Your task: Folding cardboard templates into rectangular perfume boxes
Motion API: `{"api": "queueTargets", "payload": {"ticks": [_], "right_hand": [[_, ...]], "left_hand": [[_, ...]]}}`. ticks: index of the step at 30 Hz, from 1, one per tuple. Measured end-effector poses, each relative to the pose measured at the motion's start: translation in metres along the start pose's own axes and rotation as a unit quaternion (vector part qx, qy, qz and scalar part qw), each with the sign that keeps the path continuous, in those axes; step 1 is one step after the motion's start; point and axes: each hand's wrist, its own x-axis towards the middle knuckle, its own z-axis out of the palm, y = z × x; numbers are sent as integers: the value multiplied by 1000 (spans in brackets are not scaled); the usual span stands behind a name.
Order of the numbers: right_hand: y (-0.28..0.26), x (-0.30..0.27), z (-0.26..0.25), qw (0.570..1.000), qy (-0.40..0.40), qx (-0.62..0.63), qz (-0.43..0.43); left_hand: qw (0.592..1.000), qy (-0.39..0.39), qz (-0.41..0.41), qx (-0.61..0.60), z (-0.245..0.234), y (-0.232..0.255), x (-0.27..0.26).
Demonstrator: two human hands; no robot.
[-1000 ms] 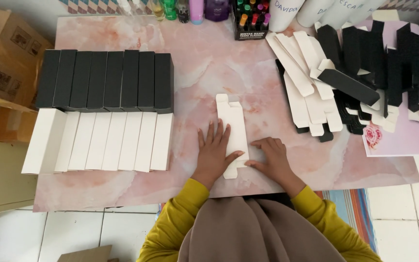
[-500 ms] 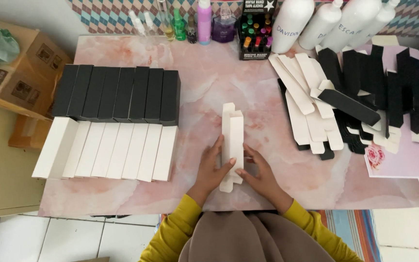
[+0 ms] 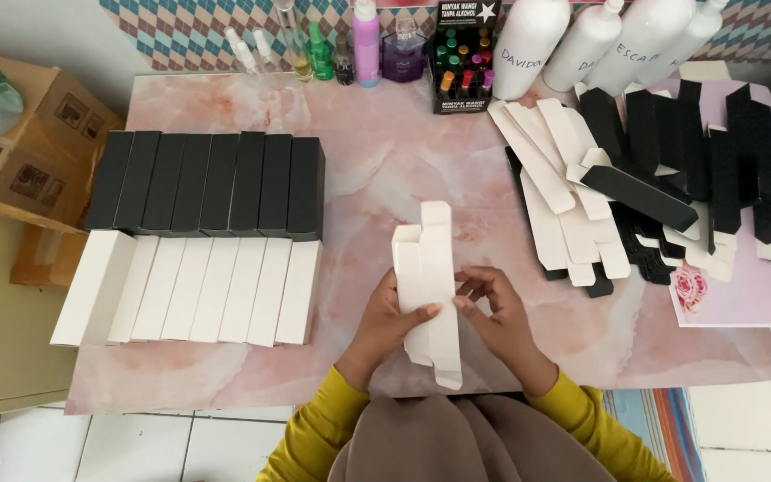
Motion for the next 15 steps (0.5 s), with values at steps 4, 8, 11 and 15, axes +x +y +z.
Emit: {"api": "queueTargets", "payload": {"ticks": [4,8,11,15], "right_hand": [[-12,11,-3,998,6,36,46],[7,15,-5,995,35,63,64],[10,22,-2,996,33,50,66],[41,38,2,993,2,70,95]], "left_hand": [[998,-25,4,58,7,-9,-4],[996,-24,5,91,4,-12,-7],[991,-16,23,131,0,-8,-2],[984,41,63,161,-7,-3,25]]}}
